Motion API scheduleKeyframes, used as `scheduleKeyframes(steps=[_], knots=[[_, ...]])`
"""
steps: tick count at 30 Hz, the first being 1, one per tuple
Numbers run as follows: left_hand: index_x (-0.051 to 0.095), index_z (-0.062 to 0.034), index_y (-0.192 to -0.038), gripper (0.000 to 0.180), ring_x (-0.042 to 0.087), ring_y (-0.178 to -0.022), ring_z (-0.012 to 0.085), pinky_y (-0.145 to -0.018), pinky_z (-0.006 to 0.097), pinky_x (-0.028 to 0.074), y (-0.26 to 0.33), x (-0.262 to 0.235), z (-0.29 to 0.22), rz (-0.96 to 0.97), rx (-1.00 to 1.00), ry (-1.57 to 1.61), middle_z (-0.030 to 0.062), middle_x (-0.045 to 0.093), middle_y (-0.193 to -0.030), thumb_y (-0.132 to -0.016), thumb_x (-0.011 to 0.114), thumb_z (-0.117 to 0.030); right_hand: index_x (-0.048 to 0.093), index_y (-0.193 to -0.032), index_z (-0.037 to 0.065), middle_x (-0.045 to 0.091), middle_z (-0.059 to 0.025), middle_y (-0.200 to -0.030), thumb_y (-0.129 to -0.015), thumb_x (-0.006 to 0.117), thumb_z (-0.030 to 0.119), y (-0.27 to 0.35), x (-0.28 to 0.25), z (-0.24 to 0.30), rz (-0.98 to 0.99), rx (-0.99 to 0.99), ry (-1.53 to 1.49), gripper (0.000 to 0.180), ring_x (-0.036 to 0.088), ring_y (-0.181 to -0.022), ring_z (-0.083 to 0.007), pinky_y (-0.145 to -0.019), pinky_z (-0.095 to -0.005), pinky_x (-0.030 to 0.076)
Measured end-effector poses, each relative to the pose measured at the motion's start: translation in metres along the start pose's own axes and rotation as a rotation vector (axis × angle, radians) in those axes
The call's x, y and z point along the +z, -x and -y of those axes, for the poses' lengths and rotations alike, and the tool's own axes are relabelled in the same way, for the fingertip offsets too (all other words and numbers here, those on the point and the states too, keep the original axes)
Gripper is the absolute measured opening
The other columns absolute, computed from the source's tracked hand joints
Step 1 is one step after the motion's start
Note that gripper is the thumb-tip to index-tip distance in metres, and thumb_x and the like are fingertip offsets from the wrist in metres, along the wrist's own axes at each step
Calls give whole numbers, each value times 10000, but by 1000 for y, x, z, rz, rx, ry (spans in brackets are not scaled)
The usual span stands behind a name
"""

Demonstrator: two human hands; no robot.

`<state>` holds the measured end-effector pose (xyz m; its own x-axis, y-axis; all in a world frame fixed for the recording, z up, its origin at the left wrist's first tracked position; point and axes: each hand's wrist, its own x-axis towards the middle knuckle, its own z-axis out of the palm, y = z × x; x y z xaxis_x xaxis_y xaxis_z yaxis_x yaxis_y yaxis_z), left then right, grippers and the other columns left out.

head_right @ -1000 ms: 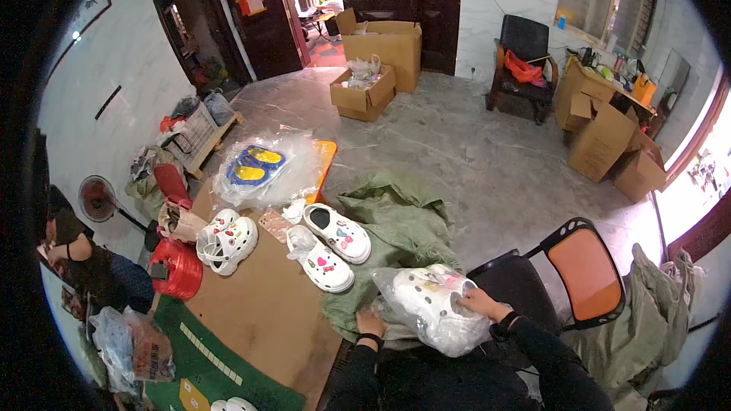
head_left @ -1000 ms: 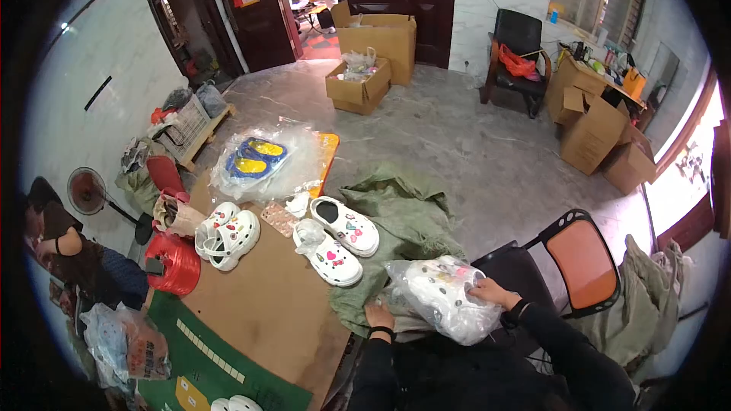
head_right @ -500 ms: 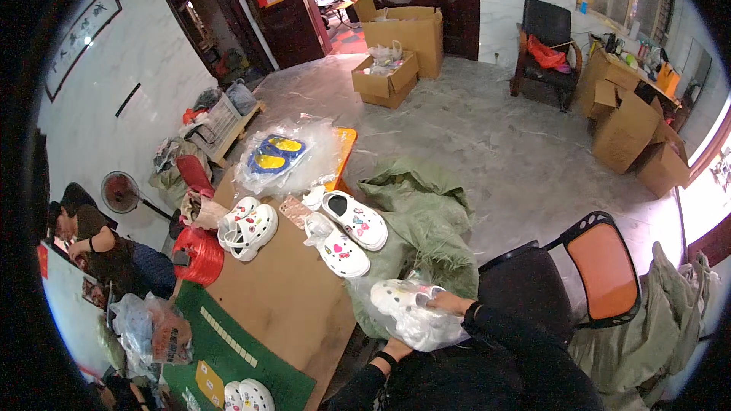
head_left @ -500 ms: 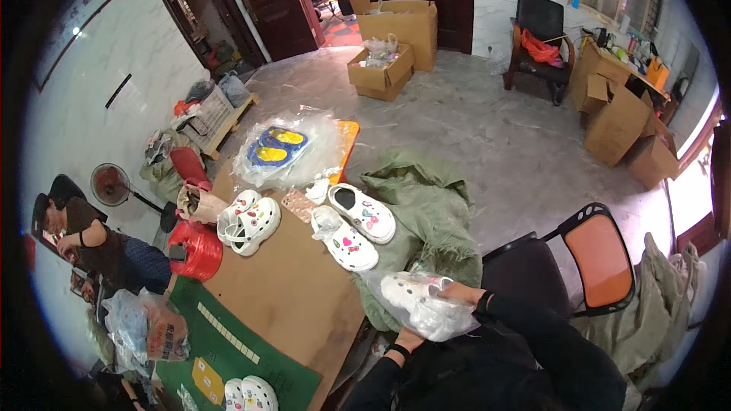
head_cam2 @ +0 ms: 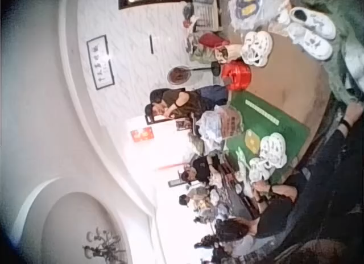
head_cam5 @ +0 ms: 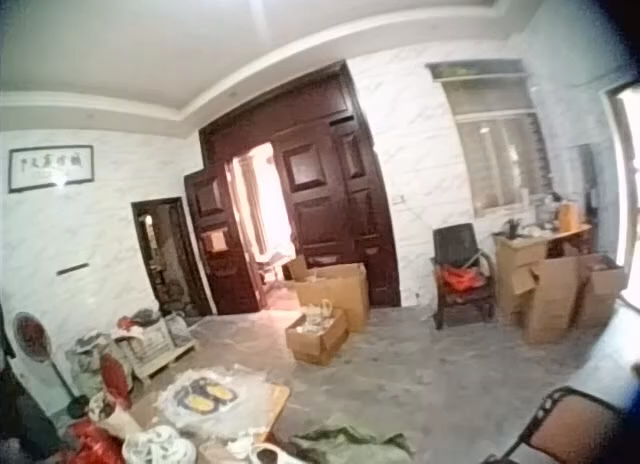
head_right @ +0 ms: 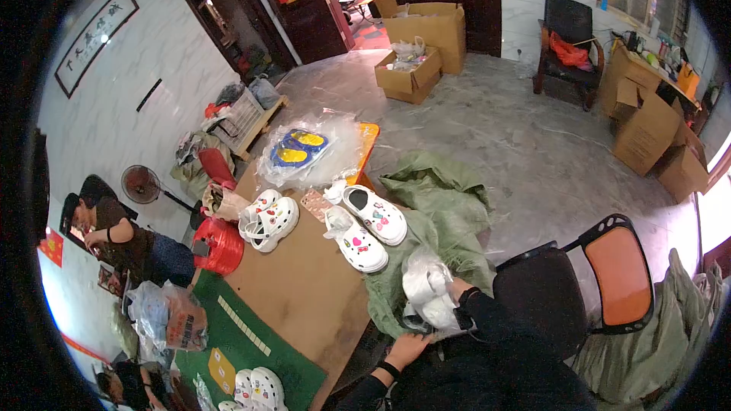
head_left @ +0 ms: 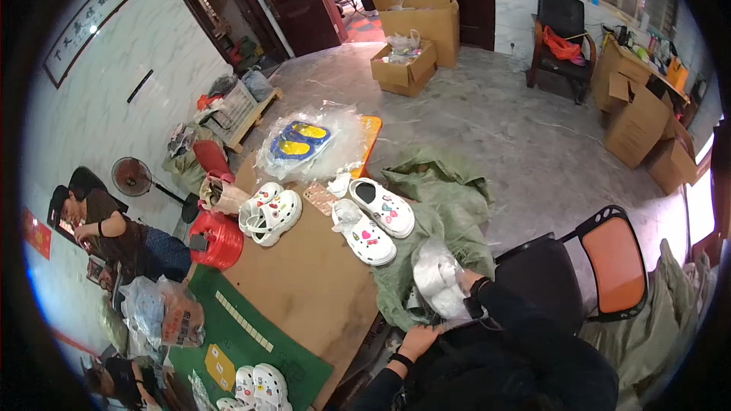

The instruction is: Packing manufactured shoes into individual plastic bags and arranging them on a table for shipping.

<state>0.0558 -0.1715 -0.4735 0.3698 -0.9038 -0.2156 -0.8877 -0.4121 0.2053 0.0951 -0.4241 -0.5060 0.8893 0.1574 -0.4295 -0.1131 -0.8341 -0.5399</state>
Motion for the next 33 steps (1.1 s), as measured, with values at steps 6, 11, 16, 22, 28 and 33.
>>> scheduleKeyframes(steps=[6,11,16,22,28,33], knots=[[580,-59,-908,203,570,-798,223,-721,340,431,-1,-6,1,-6,-137,-121,78,586,-744,-745,486,-136,572,-722,33,555,-212,-702,-670,519,113,-45,38,-105,-326,42,250,109,541,-704,-389,-608,-459,412],[598,-74,-821,167,504,-935,196,-909,326,335,-19,-32,-11,-289,7,-238,79,567,-902,-743,481,-166,574,-694,27,564,-222,-715,-643,548,153,-21,-2,-120,-575,76,37,138,557,-725,-378,-615,-434,430],[553,-66,-821,116,505,-933,226,-981,385,273,-18,-16,-18,-130,123,-118,70,539,-897,-759,480,-132,553,-703,-11,558,-237,-746,-567,602,181,-19,-3,-104,-404,57,134,240,538,-754,-405,-645,-432,430],[531,-97,-843,107,526,-765,196,-740,322,371,-17,-4,-15,-46,102,-27,31,531,-753,-762,474,-135,583,-682,-15,543,-206,-642,-600,579,131,-23,32,-47,-57,-135,-49,167,537,-643,-367,-609,-422,427],[545,-104,-888,150,530,-761,189,-706,309,378,-16,-11,-15,-68,95,-46,30,536,-765,-764,468,-140,553,-626,-7,550,-211,-630,-579,609,141,-33,49,-24,-160,-93,-72,165,559,-685,-370,-617,-421,443],[548,-109,-909,164,544,-755,194,-691,319,385,-12,-17,-13,-3,77,-33,30,539,-785,-770,468,-144,534,-683,-9,587,-189,-729,-666,611,281,-53,34,-55,-85,213,-537,300,570,-745,-370,-650,-403,449]])
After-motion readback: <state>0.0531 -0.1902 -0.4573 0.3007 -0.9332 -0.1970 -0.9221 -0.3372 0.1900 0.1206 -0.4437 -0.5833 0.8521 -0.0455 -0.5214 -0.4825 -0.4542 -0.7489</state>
